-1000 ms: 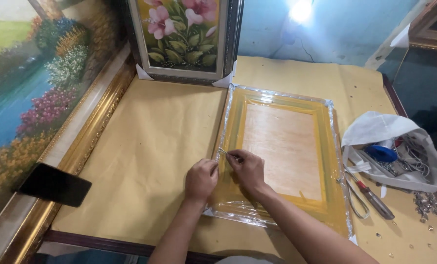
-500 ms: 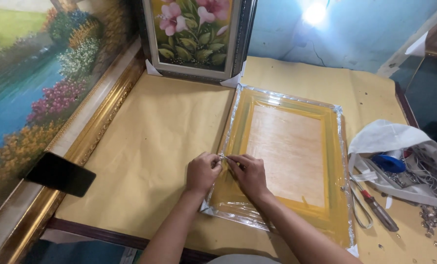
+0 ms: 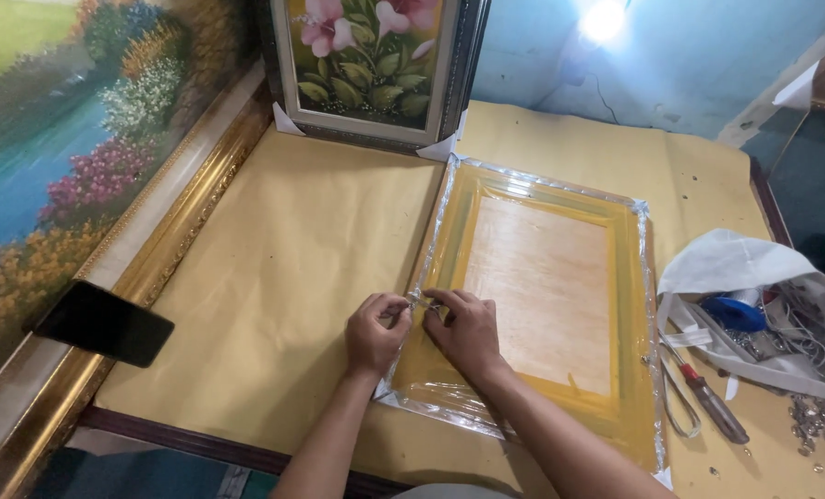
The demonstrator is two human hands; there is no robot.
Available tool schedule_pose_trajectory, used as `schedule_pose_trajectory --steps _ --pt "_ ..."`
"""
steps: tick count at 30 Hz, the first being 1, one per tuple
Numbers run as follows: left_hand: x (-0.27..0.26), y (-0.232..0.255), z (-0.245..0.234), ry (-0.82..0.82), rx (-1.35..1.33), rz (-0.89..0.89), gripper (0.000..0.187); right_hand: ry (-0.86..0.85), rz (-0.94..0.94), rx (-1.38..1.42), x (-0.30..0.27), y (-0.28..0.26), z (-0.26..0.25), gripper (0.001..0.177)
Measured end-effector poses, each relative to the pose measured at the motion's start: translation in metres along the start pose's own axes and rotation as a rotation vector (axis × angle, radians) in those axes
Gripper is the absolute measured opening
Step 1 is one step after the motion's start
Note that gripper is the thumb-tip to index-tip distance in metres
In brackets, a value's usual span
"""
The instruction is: Measuring, cutting, and threading a metal hanging wire through eyelets on the back of a picture frame and securing it with a screwdriver.
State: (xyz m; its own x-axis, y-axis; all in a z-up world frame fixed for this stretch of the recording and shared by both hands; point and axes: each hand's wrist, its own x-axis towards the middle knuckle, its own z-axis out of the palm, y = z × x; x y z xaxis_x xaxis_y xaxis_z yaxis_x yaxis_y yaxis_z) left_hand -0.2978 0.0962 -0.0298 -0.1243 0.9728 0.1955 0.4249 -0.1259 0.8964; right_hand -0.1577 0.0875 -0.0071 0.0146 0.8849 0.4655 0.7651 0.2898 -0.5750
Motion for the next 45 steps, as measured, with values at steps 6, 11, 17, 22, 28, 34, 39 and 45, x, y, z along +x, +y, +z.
schedule_pose_trajectory --steps 6,11,17,22,28,34,39,45 --pt "-0.001 0.005 -0.002 -0.011 -0.054 -0.013 0.009 -0.012 -0.026 0.011 -0.002 0.008 0.003 0.006" --pt "0.001 0.000 0.000 -0.018 -0.016 -0.041 0.005 -0.022 -0.015 0.021 -0.002 0.009 0.004 0.007" --pt "-0.001 -0.003 0.004 -0.035 0.031 -0.099 0.006 -0.048 -0.062 0.101 -0.001 0.005 0.002 0.013" --pt "-0.001 0.000 0.003 -0.053 0.027 -0.079 0.007 -0.088 -0.052 0.152 -0.001 0.008 0.000 0.022" --pt "-0.001 -0.008 0.007 -0.048 0.076 -0.066 0.009 -0.085 -0.035 0.164 -0.001 0.008 0.000 0.020" --pt "-0.002 -0.001 0.002 -0.065 0.069 -0.038 0.011 -0.097 -0.037 0.133 0.000 -0.002 -0.003 0.016" --pt "-0.004 0.004 0.000 -0.043 0.000 -0.049 0.012 -0.077 -0.074 0.062 0.001 -0.005 -0.004 0.010" --pt "-0.004 0.006 -0.002 -0.050 -0.030 -0.067 0.013 -0.089 -0.052 0.015 0.004 -0.013 -0.008 0.007"
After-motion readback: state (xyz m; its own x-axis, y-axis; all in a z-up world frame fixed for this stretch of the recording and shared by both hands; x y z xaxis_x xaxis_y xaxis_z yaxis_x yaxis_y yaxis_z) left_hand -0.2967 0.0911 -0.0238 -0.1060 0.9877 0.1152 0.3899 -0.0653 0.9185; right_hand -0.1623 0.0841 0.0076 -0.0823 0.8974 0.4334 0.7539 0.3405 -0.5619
